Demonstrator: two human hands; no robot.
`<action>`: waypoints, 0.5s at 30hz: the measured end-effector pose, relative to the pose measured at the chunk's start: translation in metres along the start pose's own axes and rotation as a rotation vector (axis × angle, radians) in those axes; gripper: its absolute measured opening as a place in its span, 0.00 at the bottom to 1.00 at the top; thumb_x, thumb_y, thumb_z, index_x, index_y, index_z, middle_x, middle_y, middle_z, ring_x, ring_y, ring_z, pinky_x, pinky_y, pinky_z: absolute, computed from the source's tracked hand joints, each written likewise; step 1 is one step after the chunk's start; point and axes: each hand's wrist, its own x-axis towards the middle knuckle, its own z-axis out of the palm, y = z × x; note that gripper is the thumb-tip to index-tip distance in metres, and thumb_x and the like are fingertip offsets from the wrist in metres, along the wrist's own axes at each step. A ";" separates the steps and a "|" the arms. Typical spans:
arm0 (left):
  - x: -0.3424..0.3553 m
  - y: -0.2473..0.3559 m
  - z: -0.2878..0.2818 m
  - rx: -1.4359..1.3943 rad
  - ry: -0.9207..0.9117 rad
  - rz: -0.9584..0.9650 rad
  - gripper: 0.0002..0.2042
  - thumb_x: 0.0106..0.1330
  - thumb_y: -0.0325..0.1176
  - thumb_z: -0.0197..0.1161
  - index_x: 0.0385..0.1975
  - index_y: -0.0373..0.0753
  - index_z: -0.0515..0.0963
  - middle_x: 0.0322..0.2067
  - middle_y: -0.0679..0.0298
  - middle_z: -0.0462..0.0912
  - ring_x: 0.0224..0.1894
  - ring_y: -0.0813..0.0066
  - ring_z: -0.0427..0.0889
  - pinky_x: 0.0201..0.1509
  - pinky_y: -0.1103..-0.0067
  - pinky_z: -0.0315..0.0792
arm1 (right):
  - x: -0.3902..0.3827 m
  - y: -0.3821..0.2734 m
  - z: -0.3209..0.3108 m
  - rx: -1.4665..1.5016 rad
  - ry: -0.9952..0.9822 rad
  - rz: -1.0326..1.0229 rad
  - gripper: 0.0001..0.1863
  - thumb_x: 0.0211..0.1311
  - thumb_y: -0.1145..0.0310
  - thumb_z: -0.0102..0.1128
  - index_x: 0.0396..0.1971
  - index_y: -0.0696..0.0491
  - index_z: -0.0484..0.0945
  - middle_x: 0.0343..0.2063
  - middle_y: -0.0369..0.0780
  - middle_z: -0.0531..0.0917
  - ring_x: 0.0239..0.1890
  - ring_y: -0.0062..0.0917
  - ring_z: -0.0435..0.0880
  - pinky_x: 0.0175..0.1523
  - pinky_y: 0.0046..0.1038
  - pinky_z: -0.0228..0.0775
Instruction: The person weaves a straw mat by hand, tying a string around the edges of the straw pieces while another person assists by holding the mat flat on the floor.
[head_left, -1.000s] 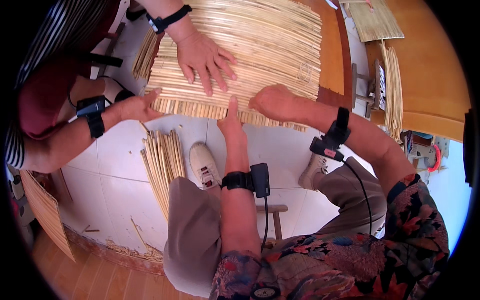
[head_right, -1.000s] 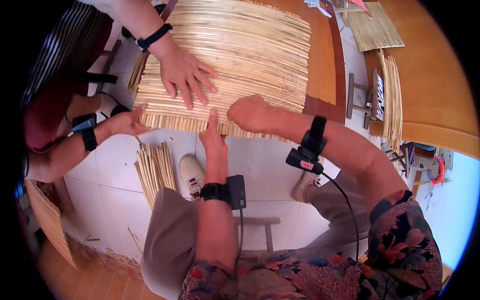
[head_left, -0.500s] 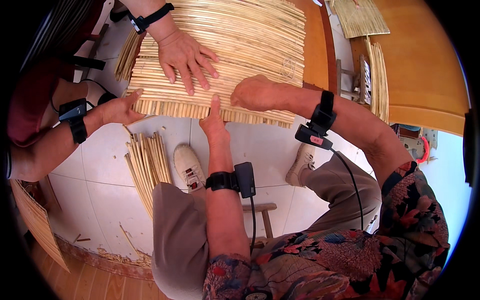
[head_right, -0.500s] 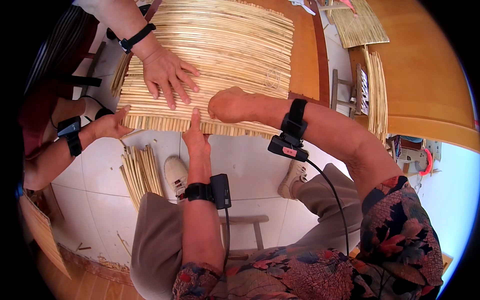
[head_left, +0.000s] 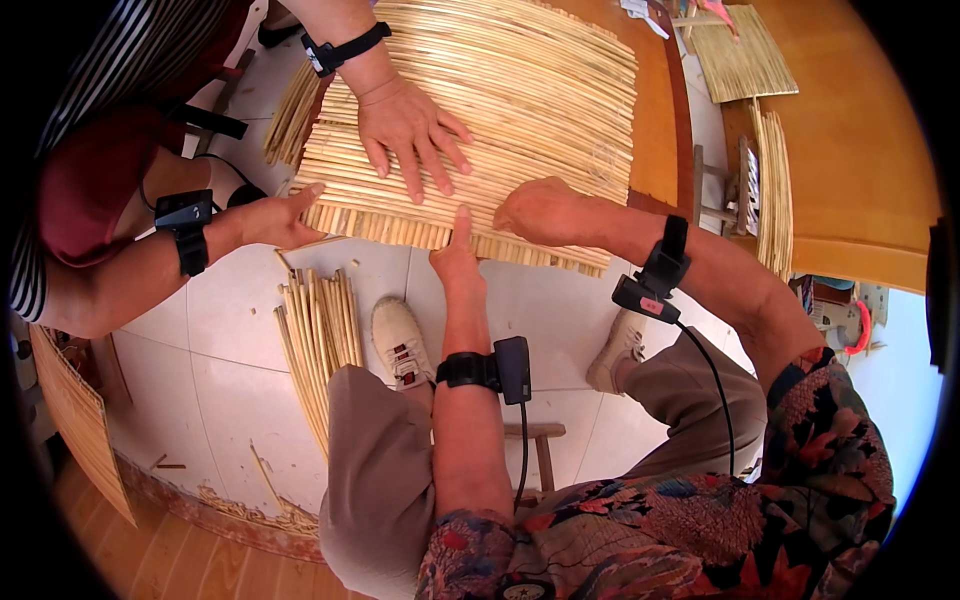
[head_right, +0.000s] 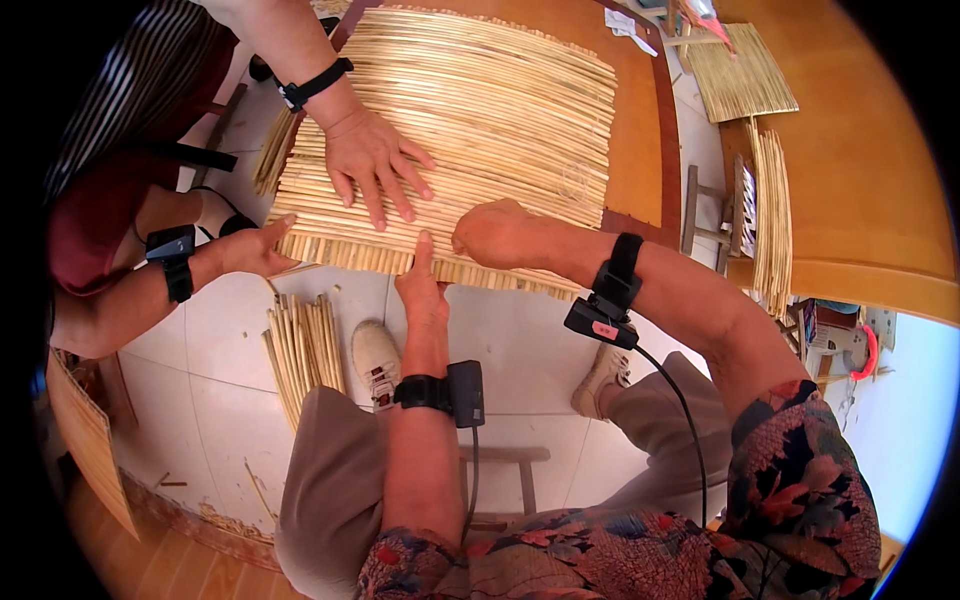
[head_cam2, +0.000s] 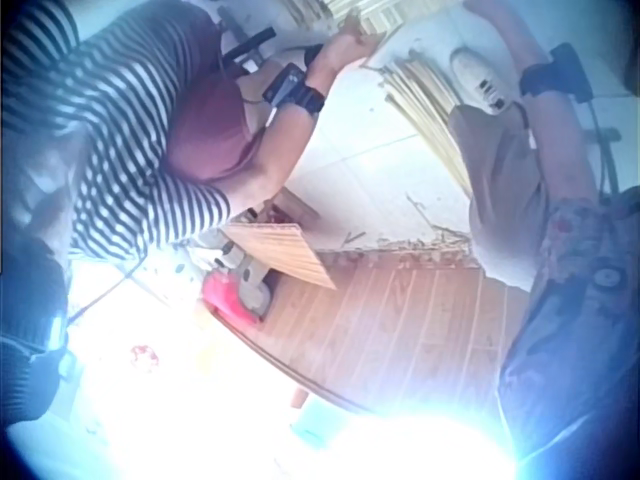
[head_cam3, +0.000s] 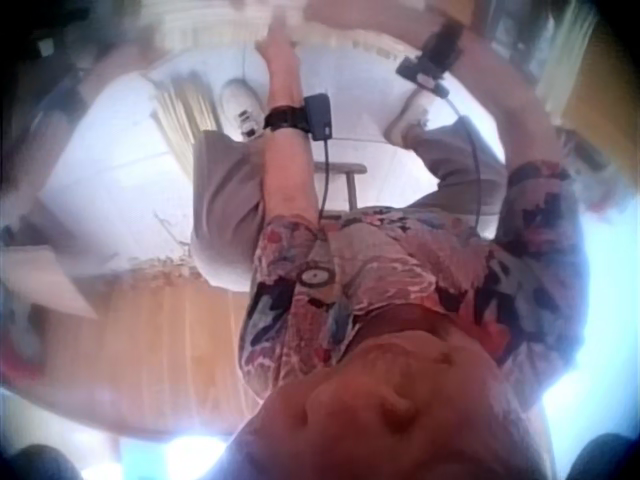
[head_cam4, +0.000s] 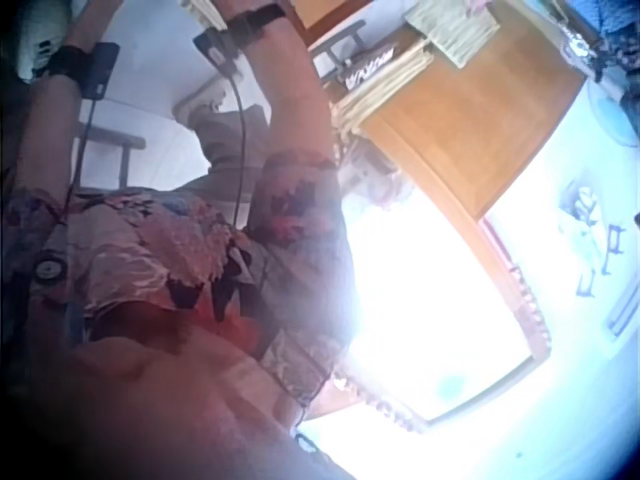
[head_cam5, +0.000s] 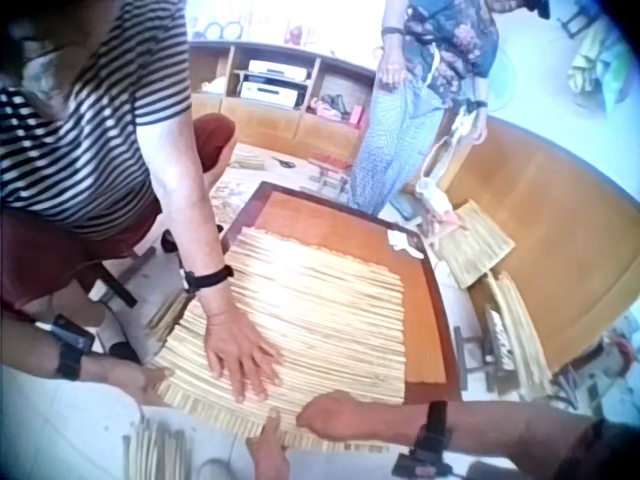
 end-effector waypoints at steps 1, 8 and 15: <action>0.000 0.000 -0.001 0.003 -0.002 0.003 0.21 0.56 0.33 0.64 0.48 0.34 0.69 0.40 0.61 0.76 0.33 0.75 0.78 0.24 0.79 0.75 | 0.001 -0.002 -0.002 -0.014 -0.025 0.008 0.10 0.56 0.65 0.45 0.23 0.51 0.75 0.25 0.41 0.78 0.33 0.38 0.76 0.34 0.37 0.65; -0.001 -0.001 0.003 -0.003 0.003 0.015 0.22 0.55 0.33 0.65 0.48 0.32 0.69 0.41 0.61 0.76 0.33 0.75 0.78 0.24 0.79 0.75 | 0.001 -0.004 0.002 -0.059 -0.060 0.039 0.10 0.57 0.65 0.45 0.27 0.51 0.77 0.27 0.44 0.79 0.35 0.39 0.76 0.37 0.38 0.66; 0.001 -0.002 0.000 0.021 -0.010 -0.009 0.23 0.55 0.35 0.65 0.49 0.35 0.68 0.41 0.63 0.76 0.35 0.75 0.77 0.28 0.78 0.74 | 0.000 -0.006 -0.001 0.003 -0.064 0.088 0.12 0.56 0.65 0.44 0.30 0.52 0.78 0.30 0.44 0.79 0.39 0.39 0.76 0.41 0.38 0.66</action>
